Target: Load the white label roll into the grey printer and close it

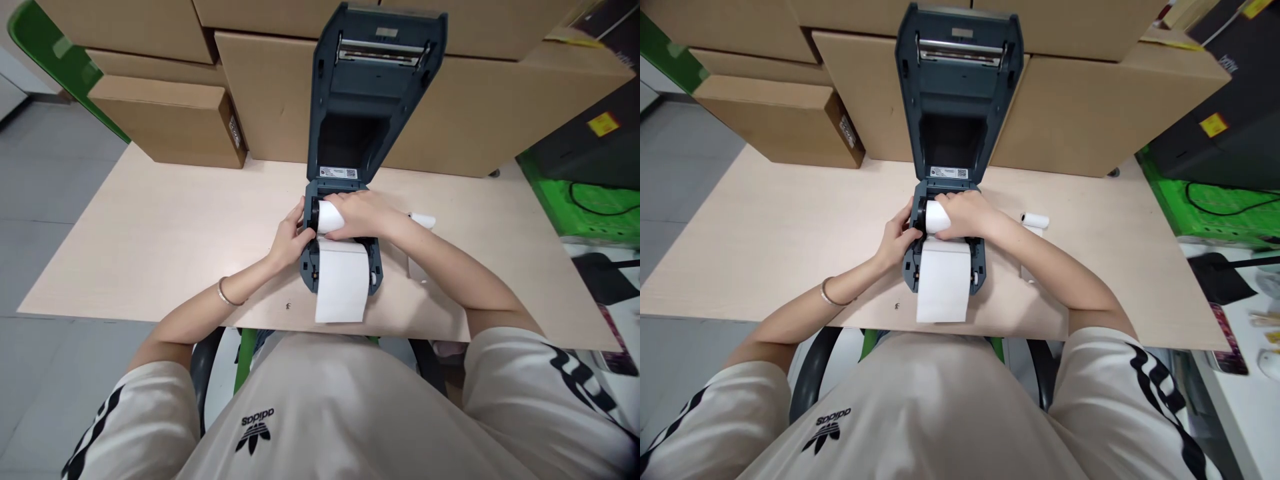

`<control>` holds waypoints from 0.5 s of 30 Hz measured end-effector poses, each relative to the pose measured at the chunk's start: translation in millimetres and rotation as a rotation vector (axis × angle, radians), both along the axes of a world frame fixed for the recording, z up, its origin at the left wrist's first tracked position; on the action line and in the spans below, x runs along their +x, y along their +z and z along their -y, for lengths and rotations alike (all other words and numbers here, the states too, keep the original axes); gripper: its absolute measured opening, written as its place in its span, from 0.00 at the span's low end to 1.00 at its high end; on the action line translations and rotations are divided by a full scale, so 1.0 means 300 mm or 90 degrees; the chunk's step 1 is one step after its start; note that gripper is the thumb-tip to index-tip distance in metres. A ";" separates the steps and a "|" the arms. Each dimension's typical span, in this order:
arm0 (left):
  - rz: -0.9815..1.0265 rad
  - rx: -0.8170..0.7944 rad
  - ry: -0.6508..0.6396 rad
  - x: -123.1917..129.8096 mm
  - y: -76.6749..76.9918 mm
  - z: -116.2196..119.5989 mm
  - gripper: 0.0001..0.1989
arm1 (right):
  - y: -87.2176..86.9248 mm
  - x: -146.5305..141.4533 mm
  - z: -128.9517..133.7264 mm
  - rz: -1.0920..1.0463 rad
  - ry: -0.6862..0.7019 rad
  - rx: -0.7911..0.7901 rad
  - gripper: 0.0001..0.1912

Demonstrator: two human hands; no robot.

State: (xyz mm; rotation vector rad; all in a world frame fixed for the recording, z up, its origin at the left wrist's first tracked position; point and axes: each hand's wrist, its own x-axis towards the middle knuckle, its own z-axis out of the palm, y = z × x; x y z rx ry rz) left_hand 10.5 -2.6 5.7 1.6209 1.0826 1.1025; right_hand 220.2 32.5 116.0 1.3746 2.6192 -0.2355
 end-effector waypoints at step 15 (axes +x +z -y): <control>0.005 0.058 -0.028 -0.022 -0.009 -0.006 0.40 | 0.169 0.242 0.076 -0.415 -0.044 0.206 0.41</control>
